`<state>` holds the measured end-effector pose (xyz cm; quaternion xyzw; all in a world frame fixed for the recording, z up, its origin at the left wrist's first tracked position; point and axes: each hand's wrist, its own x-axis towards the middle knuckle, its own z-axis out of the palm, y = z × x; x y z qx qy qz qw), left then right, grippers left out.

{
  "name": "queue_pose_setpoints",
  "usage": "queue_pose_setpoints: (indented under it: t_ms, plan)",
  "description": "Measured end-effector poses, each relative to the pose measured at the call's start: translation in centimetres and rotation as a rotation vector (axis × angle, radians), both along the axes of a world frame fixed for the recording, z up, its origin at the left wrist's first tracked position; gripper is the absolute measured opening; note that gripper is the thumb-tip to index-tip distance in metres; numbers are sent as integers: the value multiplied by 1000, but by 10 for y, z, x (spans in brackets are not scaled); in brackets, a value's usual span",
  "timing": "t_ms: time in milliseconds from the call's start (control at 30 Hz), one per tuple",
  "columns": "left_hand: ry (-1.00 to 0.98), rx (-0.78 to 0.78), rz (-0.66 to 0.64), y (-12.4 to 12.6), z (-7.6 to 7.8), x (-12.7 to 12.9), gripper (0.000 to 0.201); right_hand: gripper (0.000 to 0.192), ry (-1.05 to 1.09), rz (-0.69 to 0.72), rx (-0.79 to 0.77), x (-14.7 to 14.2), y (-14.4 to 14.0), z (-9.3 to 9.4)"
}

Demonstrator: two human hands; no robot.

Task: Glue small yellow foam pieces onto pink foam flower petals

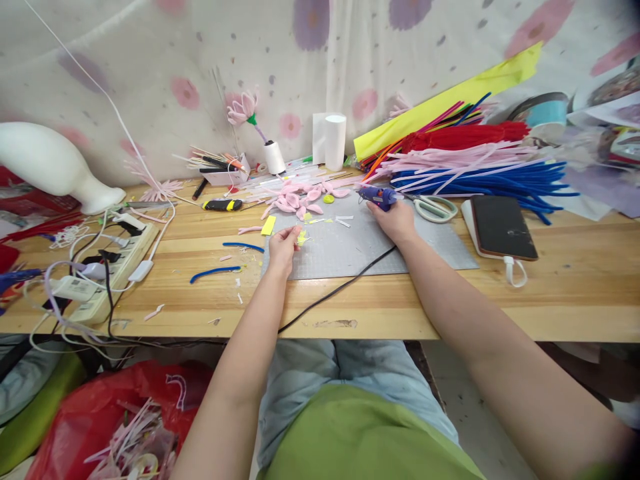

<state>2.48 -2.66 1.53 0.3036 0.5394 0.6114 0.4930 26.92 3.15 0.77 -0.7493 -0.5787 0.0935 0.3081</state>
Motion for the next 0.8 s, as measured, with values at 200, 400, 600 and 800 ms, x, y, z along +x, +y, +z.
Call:
queue_pose_setpoints:
  t_ms: [200, 400, 600, 800]
  plan:
    - [-39, 23, 46, 0, 1, 1, 19, 55, -32, 2, -41, -2, -4, 5]
    - [-95, 23, 73, 0, -1, -1, 23, 54, -55, 13, -61, -1, -5, 5]
    - [-131, 29, 40, 0, 0, -1, 13, 55, -14, 30, -31, 3, -4, 1]
    - [-142, 10, 92, 0, 2, 0, 21, 52, 12, 36, -18, 4, -3, 0]
